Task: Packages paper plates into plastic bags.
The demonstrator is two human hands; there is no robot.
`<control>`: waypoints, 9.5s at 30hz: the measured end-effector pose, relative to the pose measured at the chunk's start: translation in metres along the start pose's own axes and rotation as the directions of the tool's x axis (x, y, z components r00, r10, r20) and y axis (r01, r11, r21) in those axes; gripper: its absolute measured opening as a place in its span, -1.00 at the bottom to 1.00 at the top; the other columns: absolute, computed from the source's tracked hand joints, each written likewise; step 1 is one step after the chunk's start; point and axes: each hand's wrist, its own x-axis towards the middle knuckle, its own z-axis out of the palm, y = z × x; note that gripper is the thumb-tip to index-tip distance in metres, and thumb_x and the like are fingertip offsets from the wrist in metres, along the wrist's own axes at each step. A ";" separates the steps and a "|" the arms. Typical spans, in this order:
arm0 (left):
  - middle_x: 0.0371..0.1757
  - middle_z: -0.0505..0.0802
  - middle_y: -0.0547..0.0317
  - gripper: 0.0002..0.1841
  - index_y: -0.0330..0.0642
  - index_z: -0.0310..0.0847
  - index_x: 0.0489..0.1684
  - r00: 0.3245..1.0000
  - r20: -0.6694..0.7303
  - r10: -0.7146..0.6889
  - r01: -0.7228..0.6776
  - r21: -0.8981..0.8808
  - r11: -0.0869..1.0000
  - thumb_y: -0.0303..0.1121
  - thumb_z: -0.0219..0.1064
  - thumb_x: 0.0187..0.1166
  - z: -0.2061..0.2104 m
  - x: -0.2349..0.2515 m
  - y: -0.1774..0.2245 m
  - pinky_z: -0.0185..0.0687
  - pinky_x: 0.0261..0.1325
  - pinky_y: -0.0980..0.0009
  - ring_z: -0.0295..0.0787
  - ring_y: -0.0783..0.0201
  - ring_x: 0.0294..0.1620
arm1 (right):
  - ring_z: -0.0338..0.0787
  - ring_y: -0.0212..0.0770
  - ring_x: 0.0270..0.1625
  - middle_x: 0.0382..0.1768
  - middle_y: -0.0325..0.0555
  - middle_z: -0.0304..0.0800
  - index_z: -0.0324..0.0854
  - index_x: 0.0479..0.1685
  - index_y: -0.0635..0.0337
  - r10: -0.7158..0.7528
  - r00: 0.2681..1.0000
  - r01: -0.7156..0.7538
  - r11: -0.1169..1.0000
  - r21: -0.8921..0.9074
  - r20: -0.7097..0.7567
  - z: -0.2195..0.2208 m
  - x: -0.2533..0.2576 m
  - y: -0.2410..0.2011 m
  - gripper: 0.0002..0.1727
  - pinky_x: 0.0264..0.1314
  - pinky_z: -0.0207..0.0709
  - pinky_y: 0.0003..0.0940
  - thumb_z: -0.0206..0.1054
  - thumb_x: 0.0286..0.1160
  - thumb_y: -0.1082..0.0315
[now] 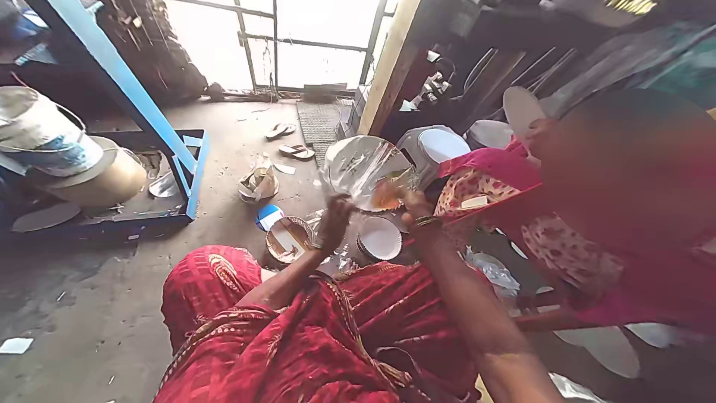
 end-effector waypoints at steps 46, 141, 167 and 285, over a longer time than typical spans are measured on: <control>0.09 0.70 -0.09 -0.50 -0.44 0.45 0.38 0.855 -0.209 -0.476 0.445 -0.179 0.878 -0.12 -0.11 0.93 -0.130 0.056 -0.038 0.67 0.06 0.28 0.69 0.25 -0.11 | 0.78 -0.26 -0.11 -0.20 0.05 0.81 0.86 -0.29 0.34 -0.803 0.218 0.969 0.245 -0.027 0.554 0.025 -0.044 -0.024 -0.82 0.03 0.65 -0.43 0.42 0.52 0.38; -0.67 0.40 0.48 -0.62 0.01 0.43 -0.27 0.757 0.232 -0.611 0.653 -0.303 0.694 -0.06 -0.16 0.91 -0.116 0.048 0.064 0.34 -0.54 0.61 0.28 0.54 -0.71 | 0.59 -0.44 -0.47 -0.41 -0.23 0.61 0.55 0.05 0.31 -0.143 0.625 0.361 0.925 -0.122 0.767 -0.005 -0.010 -0.015 -0.80 -0.34 0.54 -0.52 0.10 0.82 0.35; -0.58 0.47 0.46 -0.74 -0.21 0.60 -0.12 0.777 0.474 -0.413 0.441 0.057 0.896 -0.40 -0.05 0.83 -0.078 0.021 0.054 0.22 -0.54 0.67 0.28 0.63 -0.63 | 0.84 -0.34 -0.31 -0.27 -0.04 0.88 0.80 -0.14 0.41 -0.576 0.423 0.689 0.706 0.164 0.700 0.046 -0.072 -0.010 -0.86 -0.10 0.77 -0.37 0.39 0.46 0.51; 0.24 0.75 -0.38 -0.60 -0.57 0.52 0.38 0.915 0.266 -0.304 0.253 0.209 0.945 -0.39 -0.03 0.86 -0.059 -0.013 0.045 0.46 0.50 0.03 0.68 -0.05 0.31 | 0.84 0.12 -0.17 -0.20 0.12 0.81 0.77 -0.20 0.31 -0.502 -0.134 0.907 -0.410 -0.098 0.855 0.035 -0.108 0.002 -0.86 -0.21 0.66 -0.01 0.32 0.42 0.64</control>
